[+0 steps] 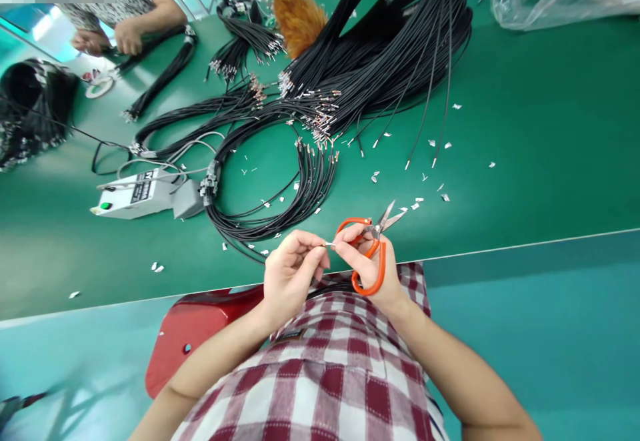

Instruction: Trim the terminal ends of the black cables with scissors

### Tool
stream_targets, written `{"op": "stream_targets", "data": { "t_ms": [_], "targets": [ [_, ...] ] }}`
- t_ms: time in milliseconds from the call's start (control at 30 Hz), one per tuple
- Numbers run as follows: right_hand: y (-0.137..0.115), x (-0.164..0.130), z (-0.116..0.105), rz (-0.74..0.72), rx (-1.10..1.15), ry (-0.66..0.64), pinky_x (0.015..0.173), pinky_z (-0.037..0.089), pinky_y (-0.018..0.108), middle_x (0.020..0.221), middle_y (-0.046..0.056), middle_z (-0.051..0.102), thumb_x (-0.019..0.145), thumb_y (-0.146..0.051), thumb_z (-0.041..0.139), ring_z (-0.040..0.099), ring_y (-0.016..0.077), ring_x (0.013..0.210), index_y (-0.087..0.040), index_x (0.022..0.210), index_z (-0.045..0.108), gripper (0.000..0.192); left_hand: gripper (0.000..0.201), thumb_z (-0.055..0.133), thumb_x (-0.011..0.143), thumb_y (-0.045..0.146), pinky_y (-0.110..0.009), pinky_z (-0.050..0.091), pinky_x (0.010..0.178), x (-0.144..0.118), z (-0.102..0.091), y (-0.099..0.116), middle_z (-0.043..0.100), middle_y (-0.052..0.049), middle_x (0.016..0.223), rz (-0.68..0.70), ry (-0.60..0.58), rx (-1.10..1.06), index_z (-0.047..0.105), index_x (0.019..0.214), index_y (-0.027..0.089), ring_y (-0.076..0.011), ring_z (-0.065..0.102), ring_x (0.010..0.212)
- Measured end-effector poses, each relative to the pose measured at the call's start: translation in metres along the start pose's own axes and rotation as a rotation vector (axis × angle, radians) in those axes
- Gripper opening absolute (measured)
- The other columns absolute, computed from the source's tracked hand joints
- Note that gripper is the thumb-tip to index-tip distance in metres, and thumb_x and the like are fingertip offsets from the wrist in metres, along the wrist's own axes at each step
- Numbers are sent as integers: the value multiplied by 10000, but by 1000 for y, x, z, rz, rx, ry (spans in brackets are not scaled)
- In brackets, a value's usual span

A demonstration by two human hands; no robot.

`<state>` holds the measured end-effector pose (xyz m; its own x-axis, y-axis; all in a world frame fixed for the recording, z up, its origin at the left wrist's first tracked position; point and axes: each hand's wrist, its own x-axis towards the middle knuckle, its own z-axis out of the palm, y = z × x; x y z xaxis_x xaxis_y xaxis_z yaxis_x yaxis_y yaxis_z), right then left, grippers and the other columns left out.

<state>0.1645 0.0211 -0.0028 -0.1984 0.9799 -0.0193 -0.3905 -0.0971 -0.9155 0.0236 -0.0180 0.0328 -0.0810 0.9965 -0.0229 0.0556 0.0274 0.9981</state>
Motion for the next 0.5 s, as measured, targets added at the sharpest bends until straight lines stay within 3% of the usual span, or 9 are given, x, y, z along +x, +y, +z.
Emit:
{"op": "stream_targets", "data": {
  "t_ms": [300,500],
  "targets": [
    [-22,10,-8,-93,-204,-96,743,509,323,803,-2,638,856,-271,726,619,156,759,-238,807,568,169,249,571,959,381,-207,391,535,5,-5,12,532,25,623,-34,-49,34,613,831,172,-87,467,554],
    [-19,15,-9,-143,-199,-143,715,503,337,773,8,646,837,-313,745,615,162,722,-229,779,545,224,324,658,885,469,-213,337,487,9,-3,16,492,32,577,-178,-95,-172,615,803,158,-79,411,505]
  ]
}}
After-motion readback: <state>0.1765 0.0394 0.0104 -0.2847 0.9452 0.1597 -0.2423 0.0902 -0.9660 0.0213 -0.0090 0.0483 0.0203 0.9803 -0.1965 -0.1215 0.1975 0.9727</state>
